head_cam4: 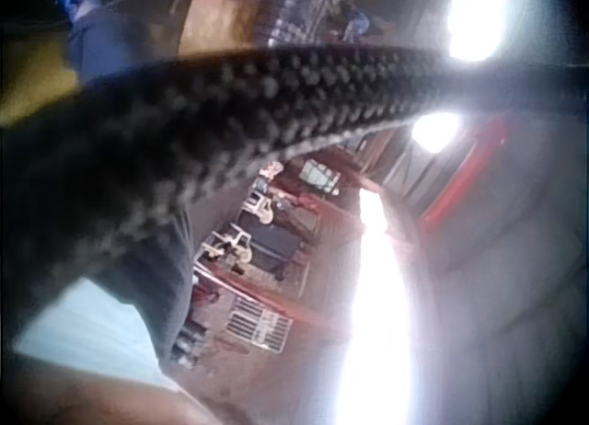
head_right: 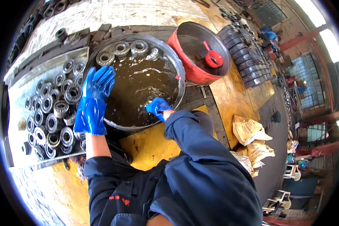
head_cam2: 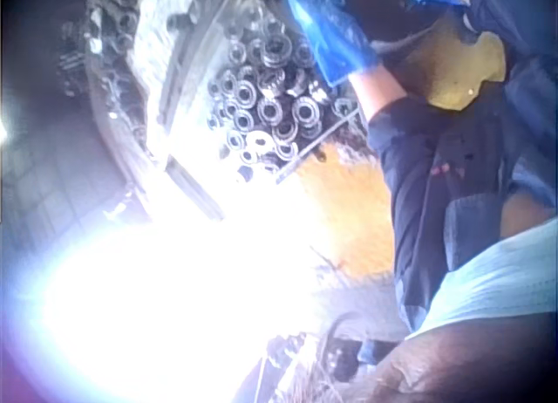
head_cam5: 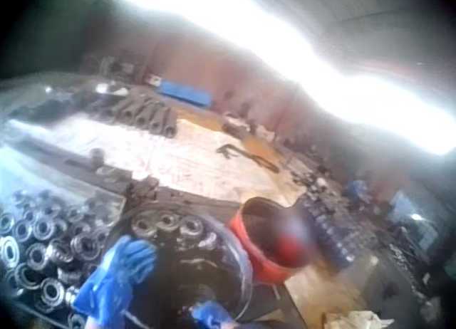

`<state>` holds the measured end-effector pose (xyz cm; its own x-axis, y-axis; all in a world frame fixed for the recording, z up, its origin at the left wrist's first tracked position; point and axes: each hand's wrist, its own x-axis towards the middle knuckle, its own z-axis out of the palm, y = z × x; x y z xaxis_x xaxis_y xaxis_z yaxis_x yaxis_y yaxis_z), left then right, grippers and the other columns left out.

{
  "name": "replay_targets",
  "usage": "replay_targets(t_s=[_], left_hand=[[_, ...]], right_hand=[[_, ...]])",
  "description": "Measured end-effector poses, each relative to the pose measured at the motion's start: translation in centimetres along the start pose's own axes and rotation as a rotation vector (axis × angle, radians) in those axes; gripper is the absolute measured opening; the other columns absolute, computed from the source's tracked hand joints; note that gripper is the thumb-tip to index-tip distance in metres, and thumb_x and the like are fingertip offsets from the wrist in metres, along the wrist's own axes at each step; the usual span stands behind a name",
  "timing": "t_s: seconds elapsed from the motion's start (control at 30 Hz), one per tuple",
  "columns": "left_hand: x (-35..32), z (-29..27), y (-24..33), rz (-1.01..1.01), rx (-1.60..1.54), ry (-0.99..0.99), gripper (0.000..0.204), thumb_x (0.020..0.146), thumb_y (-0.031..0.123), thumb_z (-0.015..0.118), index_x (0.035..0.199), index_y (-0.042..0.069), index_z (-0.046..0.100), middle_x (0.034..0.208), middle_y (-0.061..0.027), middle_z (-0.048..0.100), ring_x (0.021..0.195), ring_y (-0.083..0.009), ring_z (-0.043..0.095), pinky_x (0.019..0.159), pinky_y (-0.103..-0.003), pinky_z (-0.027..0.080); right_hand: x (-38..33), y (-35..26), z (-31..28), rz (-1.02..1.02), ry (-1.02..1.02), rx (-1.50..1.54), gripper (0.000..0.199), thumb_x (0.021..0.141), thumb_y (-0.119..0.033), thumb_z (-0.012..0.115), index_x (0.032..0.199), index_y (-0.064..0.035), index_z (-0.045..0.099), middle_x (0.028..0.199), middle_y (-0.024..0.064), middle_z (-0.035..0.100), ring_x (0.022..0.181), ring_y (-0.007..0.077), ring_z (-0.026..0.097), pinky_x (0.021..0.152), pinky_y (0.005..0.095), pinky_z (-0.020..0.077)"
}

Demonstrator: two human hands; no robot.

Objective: The person repeatedly picks up metal bearings from a tray, dips them into a dark liquid in a bucket, and places them back into the tray. The process is repeated for multiple bearings throughout the clip.

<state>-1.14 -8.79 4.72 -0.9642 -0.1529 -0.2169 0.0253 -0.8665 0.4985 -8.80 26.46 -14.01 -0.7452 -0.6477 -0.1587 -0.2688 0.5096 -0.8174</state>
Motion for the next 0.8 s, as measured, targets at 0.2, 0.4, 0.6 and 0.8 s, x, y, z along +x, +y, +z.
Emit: replay_targets(t_s=[0.2,0.4,0.6,0.8], left_hand=[[0.4,-1.1,2.5,-0.176,0.036,0.061,0.057,0.105,0.052,0.048,0.14,0.008,0.059,0.141,-0.0139,0.063,0.127,-0.0283,0.062,0.103,-0.04,0.05],[-0.3,-0.7,2.5,-0.158,0.091,0.05,0.061,0.104,0.054,0.047,0.14,0.006,0.058,0.142,-0.014,0.062,0.127,-0.0308,0.061,0.098,-0.04,0.053],[0.3,-0.4,0.3,-0.282,0.433,0.063,0.062,0.098,0.063,0.054,0.136,0.015,0.062,0.136,-0.0115,0.066,0.118,-0.0299,0.066,0.093,-0.04,0.051],[-0.4,-7.0,-8.1,0.096,1.347,-0.183,0.038,0.089,0.035,0.076,0.102,0.0,0.07,0.088,-0.0042,0.07,0.081,-0.0151,0.063,0.074,-0.035,0.053]], right_hand=[[2.8,-12.9,2.0,-0.328,-0.436,-1.345,0.017,0.083,-0.016,0.07,0.098,-0.0179,0.078,0.09,0.0046,0.077,0.088,0.033,0.074,0.069,0.0473,0.0567],[1.0,-13.7,0.2,0.146,-0.17,-0.83,0.01,0.082,-0.012,0.069,0.088,-0.012,0.077,0.091,0.0137,0.076,0.088,0.0281,0.073,0.077,0.0444,0.0569],[0.3,-8.5,1.2,0.422,-0.032,-0.058,0.015,0.082,-0.018,0.073,0.091,-0.0062,0.077,0.088,0.0152,0.074,0.074,0.024,0.067,0.069,0.041,0.0517],[4.2,-10.3,2.8,-0.215,-0.269,-1.289,0.023,0.088,-0.024,0.066,0.105,-0.015,0.079,0.109,0.0072,0.076,0.096,0.0298,0.073,0.076,0.0442,0.0561]])
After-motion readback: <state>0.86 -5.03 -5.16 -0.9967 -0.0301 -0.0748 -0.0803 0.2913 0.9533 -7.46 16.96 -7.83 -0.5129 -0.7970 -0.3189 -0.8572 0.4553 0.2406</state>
